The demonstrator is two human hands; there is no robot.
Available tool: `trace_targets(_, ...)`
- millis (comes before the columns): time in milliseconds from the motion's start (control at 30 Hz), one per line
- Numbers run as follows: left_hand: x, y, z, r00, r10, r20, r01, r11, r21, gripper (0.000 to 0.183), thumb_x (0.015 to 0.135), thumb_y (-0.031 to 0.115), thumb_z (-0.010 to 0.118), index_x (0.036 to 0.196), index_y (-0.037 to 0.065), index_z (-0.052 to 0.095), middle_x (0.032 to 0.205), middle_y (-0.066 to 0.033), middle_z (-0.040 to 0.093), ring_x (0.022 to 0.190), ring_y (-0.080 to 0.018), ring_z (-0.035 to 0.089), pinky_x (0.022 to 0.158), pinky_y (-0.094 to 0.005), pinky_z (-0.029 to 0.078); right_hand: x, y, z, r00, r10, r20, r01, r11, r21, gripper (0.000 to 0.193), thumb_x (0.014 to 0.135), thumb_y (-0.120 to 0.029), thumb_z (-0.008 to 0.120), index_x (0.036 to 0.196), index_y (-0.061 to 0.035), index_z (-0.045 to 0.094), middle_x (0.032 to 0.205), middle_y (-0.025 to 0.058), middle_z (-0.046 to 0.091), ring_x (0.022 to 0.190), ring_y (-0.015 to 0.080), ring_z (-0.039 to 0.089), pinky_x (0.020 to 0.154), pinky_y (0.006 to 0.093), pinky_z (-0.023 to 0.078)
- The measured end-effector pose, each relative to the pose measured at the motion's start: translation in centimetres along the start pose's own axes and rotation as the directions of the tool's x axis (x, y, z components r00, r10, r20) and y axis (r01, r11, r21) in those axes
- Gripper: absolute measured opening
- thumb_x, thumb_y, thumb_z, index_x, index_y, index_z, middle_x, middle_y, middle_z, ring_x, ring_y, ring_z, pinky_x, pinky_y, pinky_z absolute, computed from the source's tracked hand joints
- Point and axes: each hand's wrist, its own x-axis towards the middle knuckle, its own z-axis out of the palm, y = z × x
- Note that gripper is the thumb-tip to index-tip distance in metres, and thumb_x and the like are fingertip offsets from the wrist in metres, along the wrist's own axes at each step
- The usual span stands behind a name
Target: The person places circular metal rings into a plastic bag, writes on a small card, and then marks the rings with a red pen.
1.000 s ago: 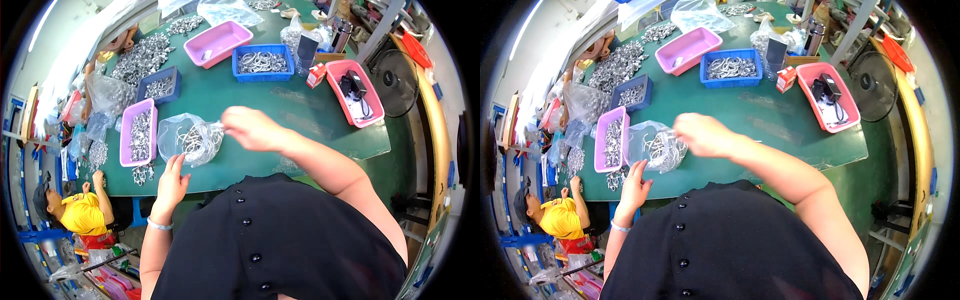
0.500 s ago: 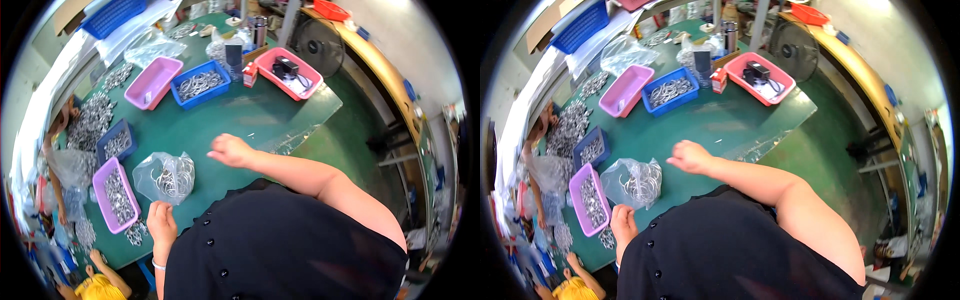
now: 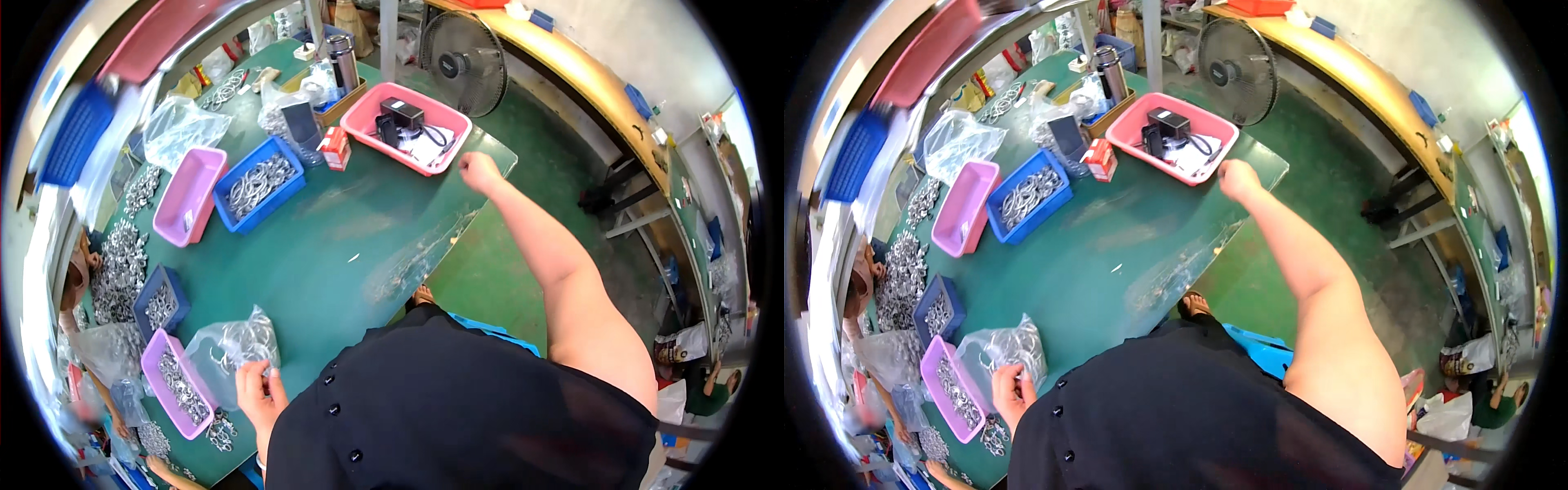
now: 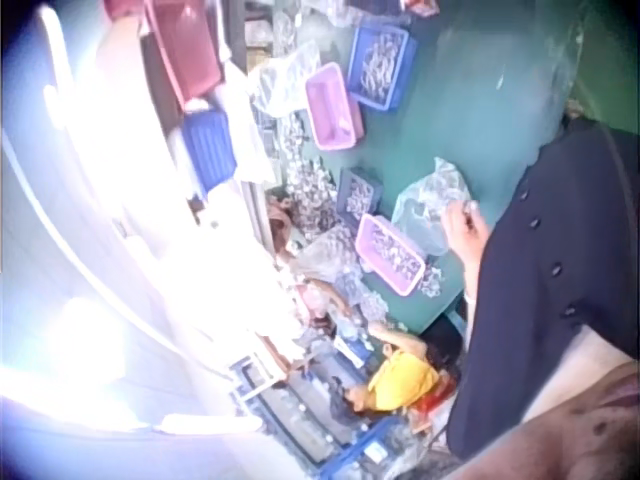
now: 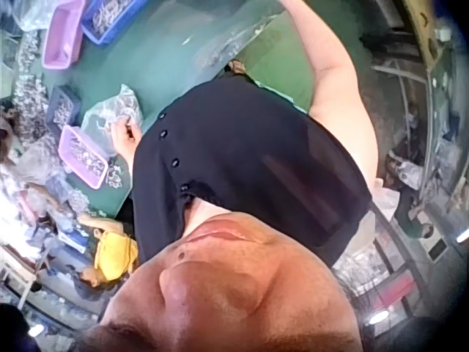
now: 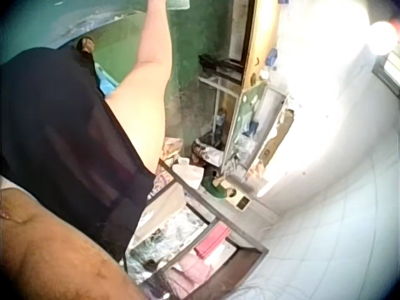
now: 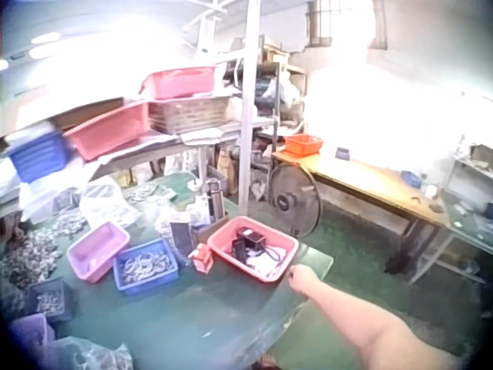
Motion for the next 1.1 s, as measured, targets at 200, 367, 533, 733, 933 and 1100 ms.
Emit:
trace_targets(200, 3.0, 4.4, 10.7, 0.886, -0.374, 0.274, 0.407, 0.91, -0.074, 0.029, 0.071, -0.002, 0.059, 0.1, -0.001, 0.053, 0.091, -0.0115, 0.051, 0.051, -0.0106, 0.044, 0.047, -0.023, 0.039, 11.1, 3.3, 2.1, 0.899, -0.413, 0.145, 0.42, 0.907, -0.02, 0.019, 0.061, 0.0, 0.052, 0.076, -0.0061, 0.062, 0.08, 0.0148, 0.06, 0.079, 0.0311, 0.058, 0.069, 0.0378, 0.046)
trace_targets(367, 6.2, 8.6, 14.7, 0.838, -0.374, 0.398, 0.39, 0.92, 0.043, 0.033, 0.07, -0.001, 0.061, 0.102, -0.002, 0.053, 0.097, -0.0134, 0.052, 0.053, -0.0138, 0.047, 0.05, -0.025, 0.042, 14.8, 1.9, 6.4, 0.624, -0.625, 0.47, 0.738, 0.669, -0.09, 0.017, 0.066, -0.005, 0.055, 0.082, -0.0053, 0.062, 0.088, 0.0125, 0.059, 0.088, 0.0277, 0.057, 0.073, 0.0363, 0.047)
trace_targets(533, 7.5, 10.6, 16.5, 0.813, -0.433, 0.39, 0.432, 0.897, 0.095, 0.034, 0.071, 0.002, 0.061, 0.103, -0.002, 0.052, 0.099, -0.0146, 0.052, 0.058, -0.016, 0.052, 0.052, -0.0264, 0.043, 16.5, 1.5, 8.2, 0.579, -0.673, 0.46, 0.81, 0.536, -0.236, 0.015, 0.07, -0.01, 0.055, 0.082, -0.0068, 0.064, 0.088, 0.0098, 0.06, 0.086, 0.0244, 0.056, 0.072, 0.034, 0.047)
trace_targets(733, 10.0, 12.1, 19.0, 0.806, -0.386, 0.449, 0.355, 0.922, 0.157, 0.035, 0.071, 0.004, 0.062, 0.104, -0.002, 0.051, 0.096, -0.0146, 0.052, 0.059, -0.0173, 0.053, 0.052, -0.0265, 0.044, 16.9, 2.7, 7.6, 0.548, -0.669, 0.501, 0.825, 0.53, -0.195, 0.014, 0.069, -0.013, 0.054, 0.078, -0.0073, 0.064, 0.081, 0.0089, 0.061, 0.079, 0.0242, 0.057, 0.067, 0.0332, 0.048)
trace_targets(933, 14.0, 11.7, 23.9, 0.85, -0.284, 0.443, 0.317, 0.948, -0.001, 0.034, 0.072, 0.005, 0.062, 0.104, -0.001, 0.051, 0.093, -0.0122, 0.053, 0.058, -0.0135, 0.051, 0.051, -0.0244, 0.043, 16.3, 2.4, 2.8, 0.652, -0.74, 0.166, 0.744, 0.666, 0.045, 0.008, 0.067, -0.009, 0.053, 0.069, -0.0047, 0.06, 0.073, 0.011, 0.058, 0.073, 0.0281, 0.055, 0.064, 0.0376, 0.046)
trace_targets(1100, 17.4, 14.7, 27.4, 0.879, -0.251, 0.405, 0.351, 0.916, -0.195, 0.026, 0.074, 0.005, 0.061, 0.098, -0.002, 0.054, 0.087, -0.0086, 0.054, 0.058, -0.0094, 0.049, 0.051, -0.0219, 0.042, 9.1, 0.4, 0.0, 0.47, -0.818, 0.332, 0.534, 0.563, 0.63, 0.015, 0.07, -0.011, 0.056, 0.083, -0.0032, 0.059, 0.075, 0.0135, 0.057, 0.073, 0.0309, 0.056, 0.067, 0.038, 0.045)
